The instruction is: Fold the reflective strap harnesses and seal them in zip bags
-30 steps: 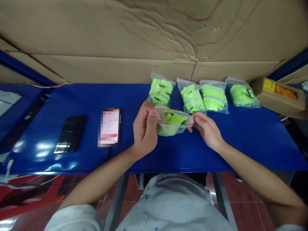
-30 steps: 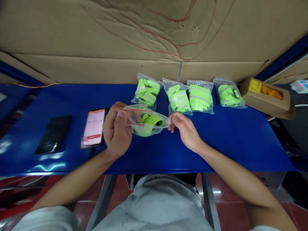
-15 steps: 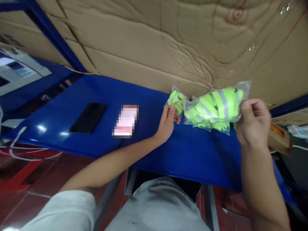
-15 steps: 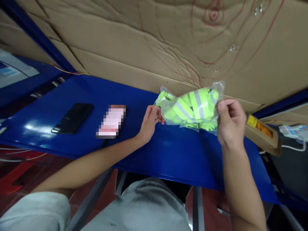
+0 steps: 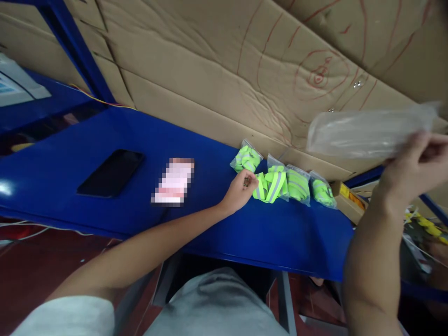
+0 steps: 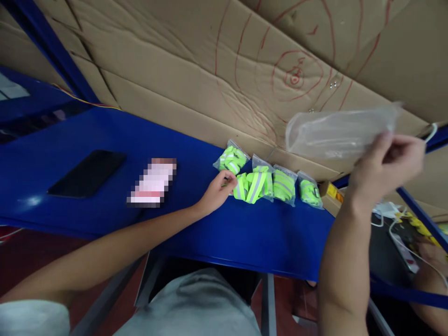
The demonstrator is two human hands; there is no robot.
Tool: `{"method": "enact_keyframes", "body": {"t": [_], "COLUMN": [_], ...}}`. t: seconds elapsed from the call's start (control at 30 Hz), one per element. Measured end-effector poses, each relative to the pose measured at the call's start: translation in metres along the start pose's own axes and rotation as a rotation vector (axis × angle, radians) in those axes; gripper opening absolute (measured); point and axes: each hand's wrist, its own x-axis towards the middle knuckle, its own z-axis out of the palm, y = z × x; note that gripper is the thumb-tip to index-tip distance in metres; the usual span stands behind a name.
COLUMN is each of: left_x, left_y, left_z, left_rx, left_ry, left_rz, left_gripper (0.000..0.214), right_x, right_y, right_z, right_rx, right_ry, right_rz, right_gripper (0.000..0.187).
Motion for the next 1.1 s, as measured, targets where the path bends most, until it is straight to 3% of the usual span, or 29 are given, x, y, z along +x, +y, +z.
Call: {"method": "enact_keyframes", "body": {"t": [0.03, 0.1, 0.17, 0.27, 0.37, 0.43, 0.5, 0.57, 0.67, 0.77, 0.83, 0.9, 0.97, 1.1], "left_x": [-0.002, -0.005, -0.001, 0.025, 0.067, 0.091, 0.106, 0.107, 0.086, 0.041, 0.002, -0.039, -0.075, -0.115], "left_y": [0.003, 0.011, 0.02, 0.029, 0.027, 0.024, 0.025, 0.033, 0.057, 0.085, 0.101, 0.113, 0.119, 0.121], "left_z": [-0.001, -0.004, -0.009, -0.016, -0.019, -0.021, -0.028, -0.04, -0.068, -0.094, -0.104, -0.108, -0.11, -0.12], "left_rx": [0.05, 0.169, 0.3, 0.485, 0.625, 0.674, 0.696, 0.72, 0.724, 0.497, 0.327, 0.234, 0.168, 0.131], "left_ry": [-0.045, -0.115, -0.117, -0.005, 0.064, 0.053, 0.039, 0.063, 0.209, 0.378, 0.378, 0.434, 0.584, 0.837], "left_rz": [0.031, 0.088, 0.114, 0.07, -0.047, -0.136, -0.198, -0.198, -0.054, 0.151, 0.18, 0.167, 0.156, 0.205], "left_gripper": [0.009, 0.007, 0.005, 0.017, 0.059, 0.081, 0.084, 0.078, 0.077, 0.084, 0.087, 0.092, 0.096, 0.09], "right_x": [-0.008, -0.038, -0.082, -0.152, -0.204, -0.224, -0.236, -0.239, -0.234, -0.225, -0.219, -0.213, -0.208, -0.202], "right_y": [0.003, 0.006, 0.006, 0.001, -0.021, -0.045, -0.069, -0.084, -0.087, -0.085, -0.093, -0.11, -0.134, -0.18], "right_z": [-0.007, -0.025, -0.047, -0.083, -0.111, -0.115, -0.103, -0.076, -0.024, 0.021, 0.04, 0.051, 0.057, 0.085], "right_rx": [-0.016, -0.073, -0.139, -0.108, -0.054, 0.099, 0.244, 0.297, 0.328, 0.337, 0.328, 0.328, 0.361, 0.589], "right_ry": [0.132, 0.125, -0.096, -0.411, -0.432, -0.624, -0.901, -0.993, -1.063, -1.074, -1.042, -1.0, -0.969, -1.009], "right_rz": [-0.039, -0.058, -0.192, -0.345, -0.277, -0.35, -0.437, -0.48, -0.489, -0.483, -0.464, -0.45, -0.474, -0.683], "right_gripper": [0.043, 0.037, 0.026, 0.008, 0.009, 0.014, 0.022, 0.026, 0.028, 0.024, 0.025, 0.028, 0.029, 0.032]}}
